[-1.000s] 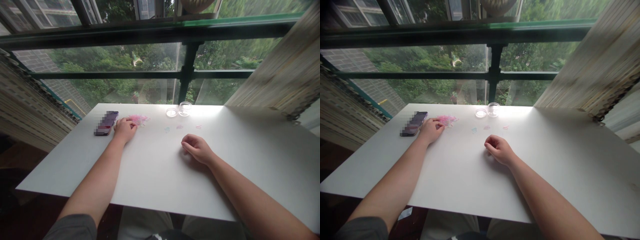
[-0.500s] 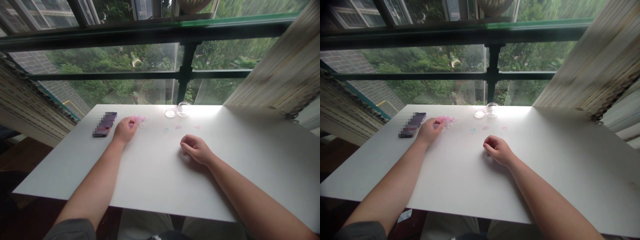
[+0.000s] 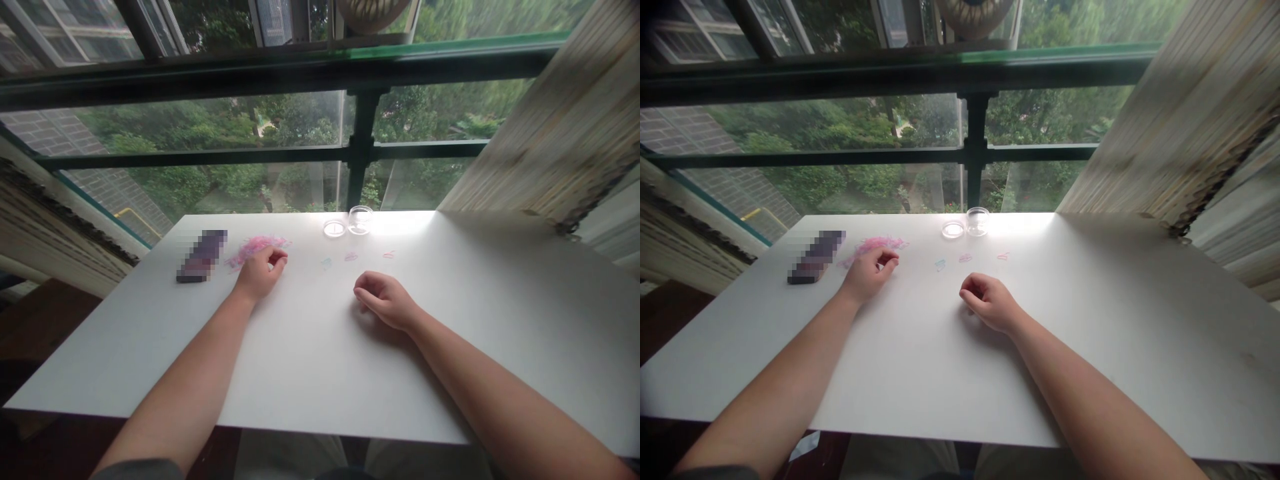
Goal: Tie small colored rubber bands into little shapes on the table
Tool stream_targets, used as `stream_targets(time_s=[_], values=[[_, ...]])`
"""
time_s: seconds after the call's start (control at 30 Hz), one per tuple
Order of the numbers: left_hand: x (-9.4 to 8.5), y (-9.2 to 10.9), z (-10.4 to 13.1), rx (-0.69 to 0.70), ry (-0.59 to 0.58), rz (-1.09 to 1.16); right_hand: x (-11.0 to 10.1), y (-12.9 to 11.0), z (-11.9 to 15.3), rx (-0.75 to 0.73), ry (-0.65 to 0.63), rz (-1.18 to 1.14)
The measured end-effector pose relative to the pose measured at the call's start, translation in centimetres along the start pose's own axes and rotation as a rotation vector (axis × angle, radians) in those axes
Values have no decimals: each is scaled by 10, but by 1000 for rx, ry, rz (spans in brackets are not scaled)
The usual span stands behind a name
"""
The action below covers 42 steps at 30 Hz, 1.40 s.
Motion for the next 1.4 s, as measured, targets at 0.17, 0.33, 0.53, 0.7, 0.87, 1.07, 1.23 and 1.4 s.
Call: stream_targets(time_s=[0.17,0.33,0.53,0.7,0.87,1.07,1.23,1.4], values=[[9,11,3,12,-48,28,1,1,-1,-6,-5,8],[21,25,8,13,-106,89,2,2,-2,-7,-9,22],[40,49,15,19,-164,297,2,0,-5,-71,13,52],[56,79,27,55,-273,376,5,-5,-5,-153,12,69],[67,103,39,125,-375,353,8,-9,-4,-168,3,65],[72,103,40,119,-403,381,6,-8,-3,-134,30,110],[75,98,38,95,-410,421,5,-12,-3,-143,33,130],[76,97,39,79,-424,457,1,-14,-2,-155,78,167]])
Point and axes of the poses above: each hand's wrist, its own z-axis away from the middle knuckle, its own x-axis out of the palm, y = z × x, the point moved 10 cm from there along -z, towards the middle knuckle, and after that the axes turned 8 degrees about -z, right-handed, at the moved point
